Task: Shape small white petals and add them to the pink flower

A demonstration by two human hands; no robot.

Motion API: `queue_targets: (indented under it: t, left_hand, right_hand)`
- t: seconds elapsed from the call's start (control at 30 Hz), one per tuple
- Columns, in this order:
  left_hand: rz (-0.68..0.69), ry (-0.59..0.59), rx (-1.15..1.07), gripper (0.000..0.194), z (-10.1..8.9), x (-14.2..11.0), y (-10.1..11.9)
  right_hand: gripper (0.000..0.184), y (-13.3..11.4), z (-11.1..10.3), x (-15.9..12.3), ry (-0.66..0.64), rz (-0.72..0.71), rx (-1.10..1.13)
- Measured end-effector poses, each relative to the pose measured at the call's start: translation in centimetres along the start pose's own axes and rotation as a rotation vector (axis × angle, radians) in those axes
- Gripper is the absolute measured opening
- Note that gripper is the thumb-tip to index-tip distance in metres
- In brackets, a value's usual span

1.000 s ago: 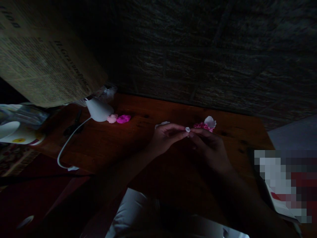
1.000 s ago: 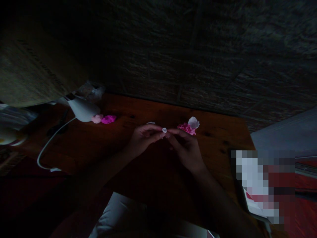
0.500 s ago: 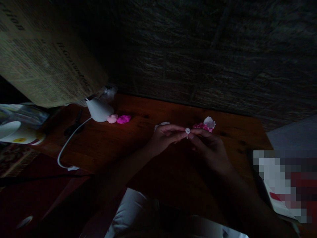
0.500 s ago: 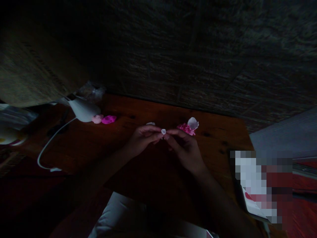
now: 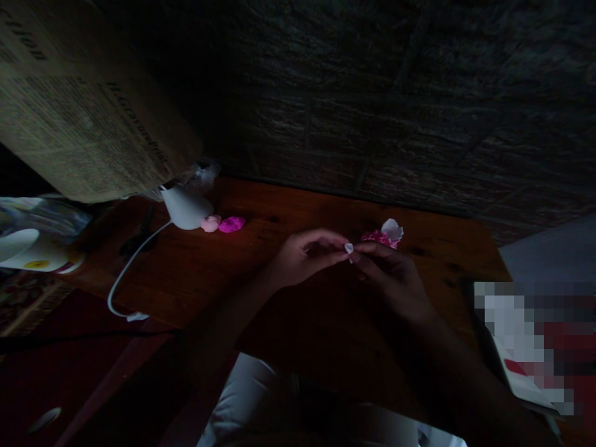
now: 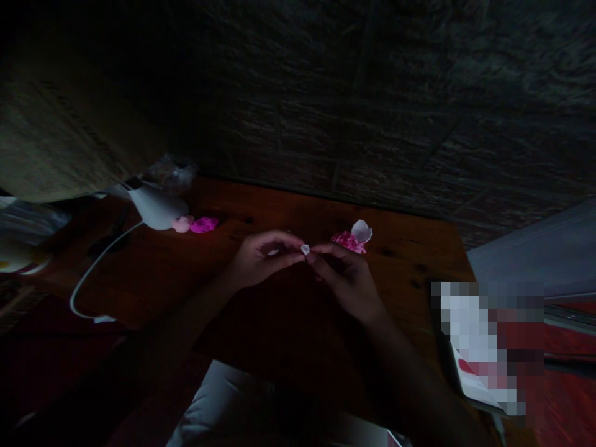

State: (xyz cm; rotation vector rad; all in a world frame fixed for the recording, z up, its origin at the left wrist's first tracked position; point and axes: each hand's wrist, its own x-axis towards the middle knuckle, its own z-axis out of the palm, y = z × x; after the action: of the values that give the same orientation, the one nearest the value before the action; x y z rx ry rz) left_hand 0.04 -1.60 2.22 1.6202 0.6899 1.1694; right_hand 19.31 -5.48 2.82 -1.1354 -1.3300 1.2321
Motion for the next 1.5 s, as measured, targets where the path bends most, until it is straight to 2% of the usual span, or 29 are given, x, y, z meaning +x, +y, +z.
queue_targets:
  t: [0.07, 0.17, 0.43, 0.7, 1.0, 1.13, 1.27, 1.37, 1.5]
  left_hand:
    - [0.089, -0.066, 0.172, 0.01, -0.7, 0.0, 0.4]
    - [0.209, -0.105, 0.323, 0.01, -1.5, 0.0, 0.6]
    - [0.345, -0.176, 0.485, 0.009, -2.0, 0.1, 0.5]
    - [0.368, -0.241, 0.524, 0.01, -2.1, 0.1, 0.5]
    - [0.303, -0.249, 0.587, 0.012, -2.1, -0.2, 0.5]
    - [0.316, -0.249, 0.643, 0.013, -2.0, -0.2, 0.5]
    - [0.375, -0.233, 0.619, 0.01, -1.9, -0.2, 0.5]
    - [0.317, -0.196, 0.59, 0.006, -2.1, -0.3, 0.7]
    - [0.241, -0.108, 0.565, 0.022, -3.0, -0.3, 0.5]
  right_hand:
    - [0.017, 0.0, 0.0, 0.1, -0.034, 0.014, 0.005]
    - [0.017, 0.1, -0.1, 0.2, -0.061, 0.03, 0.02]
    - [0.019, 0.1, -0.2, 0.3, -0.1, 0.036, -0.037]
    - [0.019, 0.1, -0.4, 0.3, -0.138, 0.004, -0.118]
    - [0.016, 0.3, -0.6, 0.4, -0.165, -0.015, -0.146]
    - [0.02, 0.3, -0.5, 0.4, -0.168, -0.02, -0.164]
    - [0.02, 0.3, -0.5, 0.4, -0.151, -0.008, -0.147]
    - [0.019, 0.3, -0.5, 0.4, -0.153, -0.007, -0.143]
    - [0.024, 0.2, -0.5, 0.5, -0.137, 0.003, -0.166]
